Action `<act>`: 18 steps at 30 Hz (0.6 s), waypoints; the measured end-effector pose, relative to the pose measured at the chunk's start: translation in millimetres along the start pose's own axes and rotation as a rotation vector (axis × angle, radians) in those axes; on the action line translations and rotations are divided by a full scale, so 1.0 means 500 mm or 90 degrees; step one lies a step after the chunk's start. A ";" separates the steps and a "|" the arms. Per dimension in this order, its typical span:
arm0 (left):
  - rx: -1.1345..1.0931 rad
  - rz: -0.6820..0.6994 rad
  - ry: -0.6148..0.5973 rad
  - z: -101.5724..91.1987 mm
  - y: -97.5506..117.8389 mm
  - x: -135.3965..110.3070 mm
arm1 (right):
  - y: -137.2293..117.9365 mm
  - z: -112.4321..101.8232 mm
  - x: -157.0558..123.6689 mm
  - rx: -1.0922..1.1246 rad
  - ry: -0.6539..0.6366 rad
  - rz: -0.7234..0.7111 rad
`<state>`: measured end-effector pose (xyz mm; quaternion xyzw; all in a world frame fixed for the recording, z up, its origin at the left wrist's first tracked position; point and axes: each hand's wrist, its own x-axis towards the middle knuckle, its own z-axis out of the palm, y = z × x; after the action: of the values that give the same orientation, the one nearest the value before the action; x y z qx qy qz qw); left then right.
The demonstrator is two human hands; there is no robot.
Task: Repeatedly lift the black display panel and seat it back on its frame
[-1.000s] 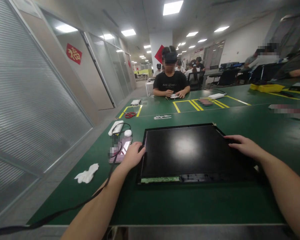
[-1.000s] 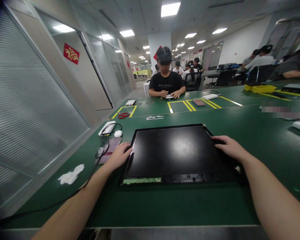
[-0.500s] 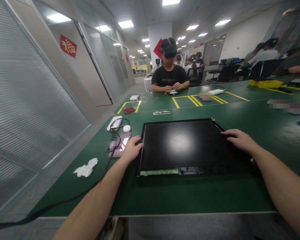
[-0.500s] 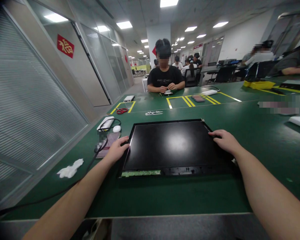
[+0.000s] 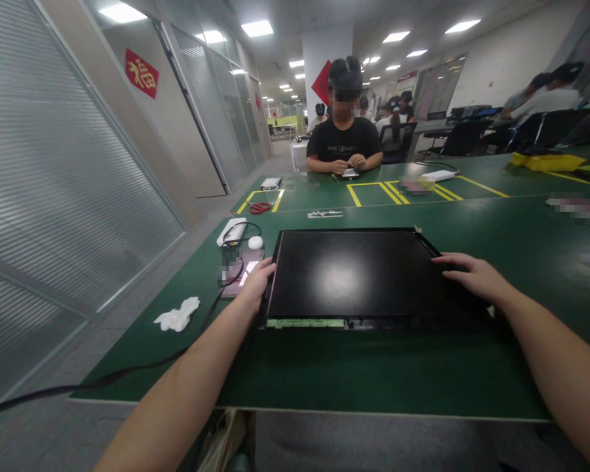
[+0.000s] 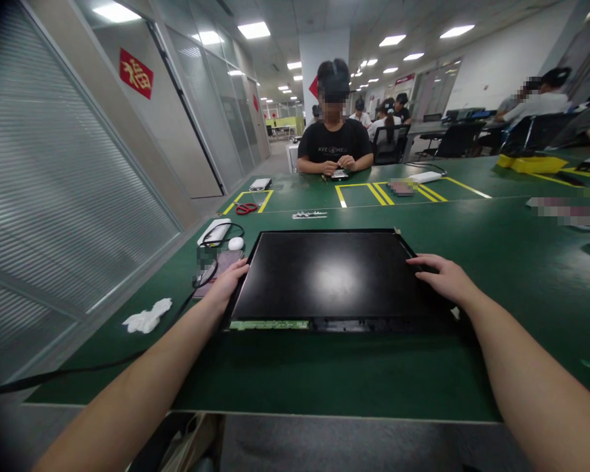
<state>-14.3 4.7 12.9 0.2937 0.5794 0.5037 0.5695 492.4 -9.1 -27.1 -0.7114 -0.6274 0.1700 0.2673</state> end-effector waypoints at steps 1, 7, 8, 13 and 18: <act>-0.003 0.003 -0.020 -0.004 -0.003 0.004 | -0.001 0.001 -0.001 0.001 0.000 0.002; 0.042 0.012 -0.033 -0.010 -0.006 -0.009 | 0.015 0.005 0.005 -0.017 0.004 -0.003; 0.045 0.014 -0.033 -0.009 -0.005 -0.012 | 0.018 0.006 0.007 -0.021 0.004 -0.006; 0.032 0.087 -0.071 -0.010 -0.011 -0.011 | 0.022 0.010 0.010 -0.028 0.010 -0.009; 0.025 0.143 -0.111 -0.012 -0.023 0.004 | 0.023 0.010 0.010 -0.026 0.014 0.003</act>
<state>-17.6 1.4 1.0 0.4103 0.5012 0.5255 0.5517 499.6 -4.1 -37.7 -0.7201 -0.6261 0.1498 0.2589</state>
